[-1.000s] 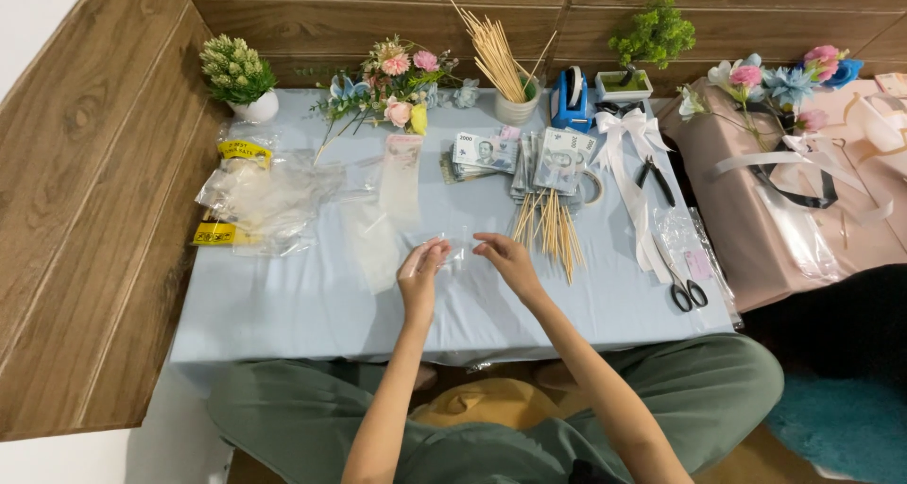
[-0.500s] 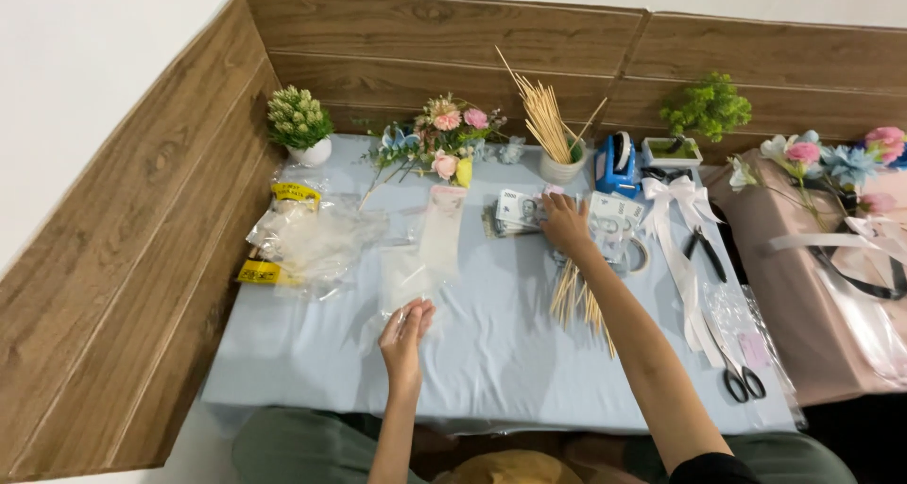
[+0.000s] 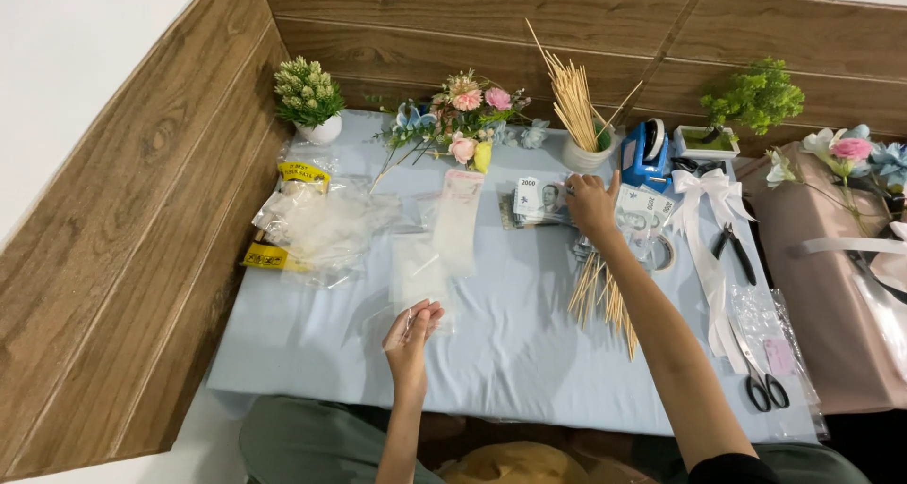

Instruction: The person prepares banknotes for a bouquet by sliding individual bills into plastic sleeves, attaching them to wooden sticks, and taping them securely.

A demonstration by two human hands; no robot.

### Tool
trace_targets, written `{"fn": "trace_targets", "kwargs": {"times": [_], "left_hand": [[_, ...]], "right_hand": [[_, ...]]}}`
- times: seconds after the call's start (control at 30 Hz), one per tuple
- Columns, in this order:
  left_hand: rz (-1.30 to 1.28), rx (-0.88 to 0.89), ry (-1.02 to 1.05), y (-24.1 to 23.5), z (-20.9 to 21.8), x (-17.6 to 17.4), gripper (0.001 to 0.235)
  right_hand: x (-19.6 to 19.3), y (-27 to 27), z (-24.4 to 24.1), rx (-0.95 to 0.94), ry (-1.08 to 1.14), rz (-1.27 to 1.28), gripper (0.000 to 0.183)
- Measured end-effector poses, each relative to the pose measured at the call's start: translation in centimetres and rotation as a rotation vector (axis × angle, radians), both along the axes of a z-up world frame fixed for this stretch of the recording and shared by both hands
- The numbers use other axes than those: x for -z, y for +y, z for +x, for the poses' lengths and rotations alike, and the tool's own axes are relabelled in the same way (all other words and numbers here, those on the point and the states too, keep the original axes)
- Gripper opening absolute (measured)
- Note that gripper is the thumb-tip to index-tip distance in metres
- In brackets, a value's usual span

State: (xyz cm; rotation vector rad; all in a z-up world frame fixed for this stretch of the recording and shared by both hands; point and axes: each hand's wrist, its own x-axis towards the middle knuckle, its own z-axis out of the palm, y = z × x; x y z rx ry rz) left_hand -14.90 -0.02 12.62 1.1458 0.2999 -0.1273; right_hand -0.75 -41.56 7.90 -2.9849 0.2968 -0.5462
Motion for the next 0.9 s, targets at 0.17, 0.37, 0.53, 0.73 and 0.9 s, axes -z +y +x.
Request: {"fn": "trace_targets", "kwargs": {"times": [0.17, 0.37, 0.53, 0.73, 0.9], "left_hand": [[0.015, 0.01, -0.012, 0.0, -0.3, -0.4, 0.033], [0.009, 0.022, -0.045, -0.2, -0.9, -1.3, 0.029], [0.003, -0.003, -0.166, -0.7, -1.2, 0.0, 0.027], [-0.125, 0.015, -0.128, -2.1, -1.6, 0.8, 0.027], [-0.14, 0.075, -0.138, -3.4, -3.2, -0.2, 0.026]], "right_hand": [[-1.0, 0.4, -0.5, -0.05, -0.05, 0.021, 0.01], [-1.8, 0.4, -1.2, -0.04, -0.163, 0.044, 0.011], [-2.5, 0.9, -4.3, -0.149, -0.351, 0.197, 0.01], [-1.9, 7.6, -15.4, -0.012, -0.243, 1.251, 0.025], [-2.6, 15.4, -23.7, 0.192, -0.247, 1.741, 0.015]]}}
